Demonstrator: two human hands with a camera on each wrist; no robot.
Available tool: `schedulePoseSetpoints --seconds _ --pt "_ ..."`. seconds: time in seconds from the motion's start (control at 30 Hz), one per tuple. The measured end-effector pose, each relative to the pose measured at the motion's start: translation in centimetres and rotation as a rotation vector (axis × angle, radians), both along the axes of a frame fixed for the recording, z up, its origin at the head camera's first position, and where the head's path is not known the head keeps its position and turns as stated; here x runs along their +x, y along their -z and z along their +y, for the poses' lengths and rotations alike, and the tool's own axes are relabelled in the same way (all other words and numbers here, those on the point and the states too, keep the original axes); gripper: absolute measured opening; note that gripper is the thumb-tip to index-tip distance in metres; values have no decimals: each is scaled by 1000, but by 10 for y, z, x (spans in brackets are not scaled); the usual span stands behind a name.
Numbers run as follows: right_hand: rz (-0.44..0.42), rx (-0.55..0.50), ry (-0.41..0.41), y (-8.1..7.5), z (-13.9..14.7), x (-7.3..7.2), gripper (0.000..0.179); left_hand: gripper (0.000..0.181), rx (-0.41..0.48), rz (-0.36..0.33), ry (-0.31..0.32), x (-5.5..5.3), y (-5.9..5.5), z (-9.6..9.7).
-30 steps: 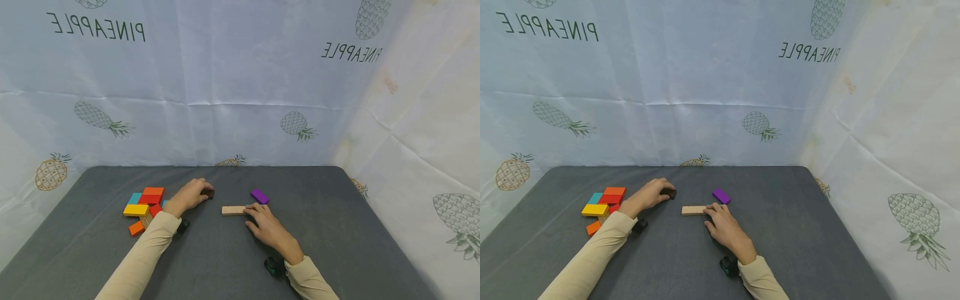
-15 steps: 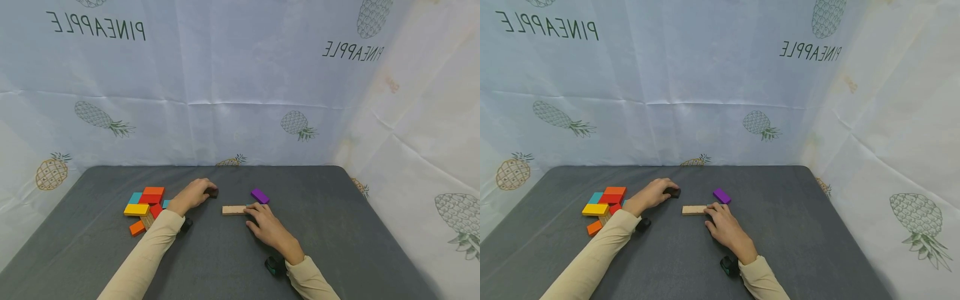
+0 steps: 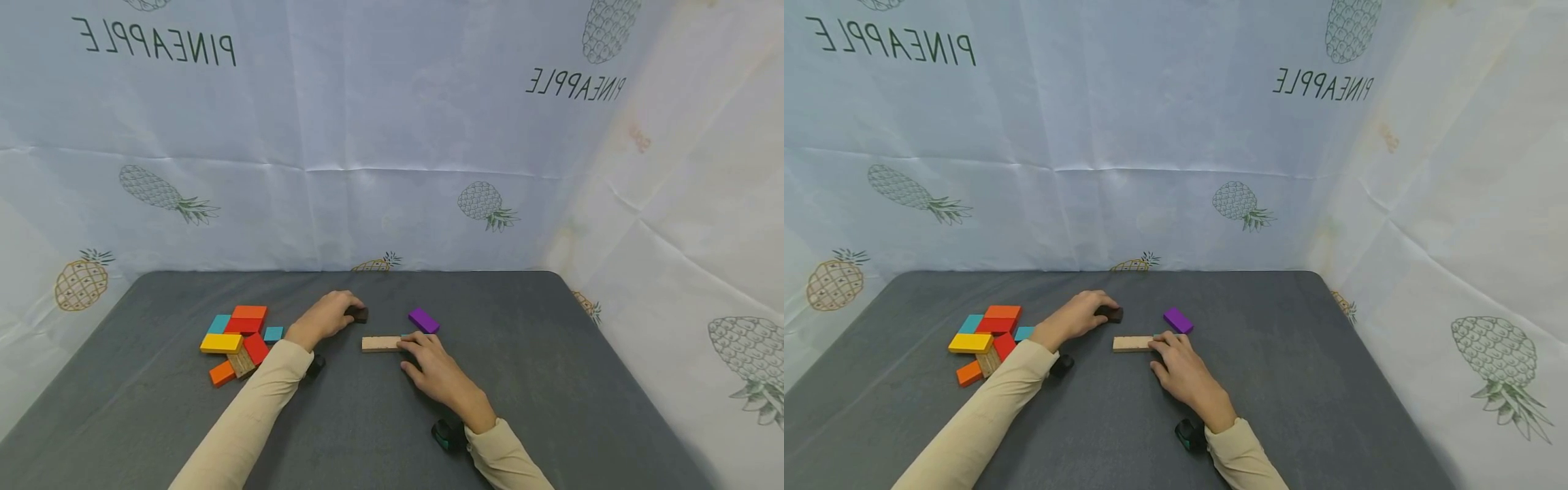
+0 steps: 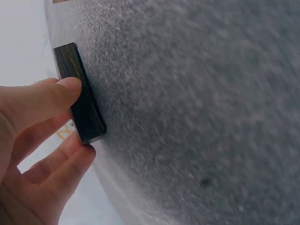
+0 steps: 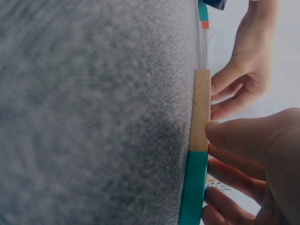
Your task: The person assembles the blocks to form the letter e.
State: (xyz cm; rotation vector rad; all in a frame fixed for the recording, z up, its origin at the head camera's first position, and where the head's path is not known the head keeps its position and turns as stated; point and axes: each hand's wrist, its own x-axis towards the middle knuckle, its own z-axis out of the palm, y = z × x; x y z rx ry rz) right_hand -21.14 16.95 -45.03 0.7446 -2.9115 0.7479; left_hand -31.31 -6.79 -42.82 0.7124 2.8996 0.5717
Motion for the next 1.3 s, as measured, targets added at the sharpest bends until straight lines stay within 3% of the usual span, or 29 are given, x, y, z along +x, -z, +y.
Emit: schedulePoseSetpoints --seconds 0.3,0.7,0.93,1.3 --pt "-8 10 5 0 0 -1 35 35 13 -25 19 -1 -1 9" --pt "-2 7 3 1 0 -1 35 36 -8 -7 19 -6 2 23" --pt "-2 13 1 0 0 -1 35 39 -17 -49 8 -7 -1 32" --pt "-4 23 1 -1 0 -2 35 38 -19 -18 6 -10 -2 46"
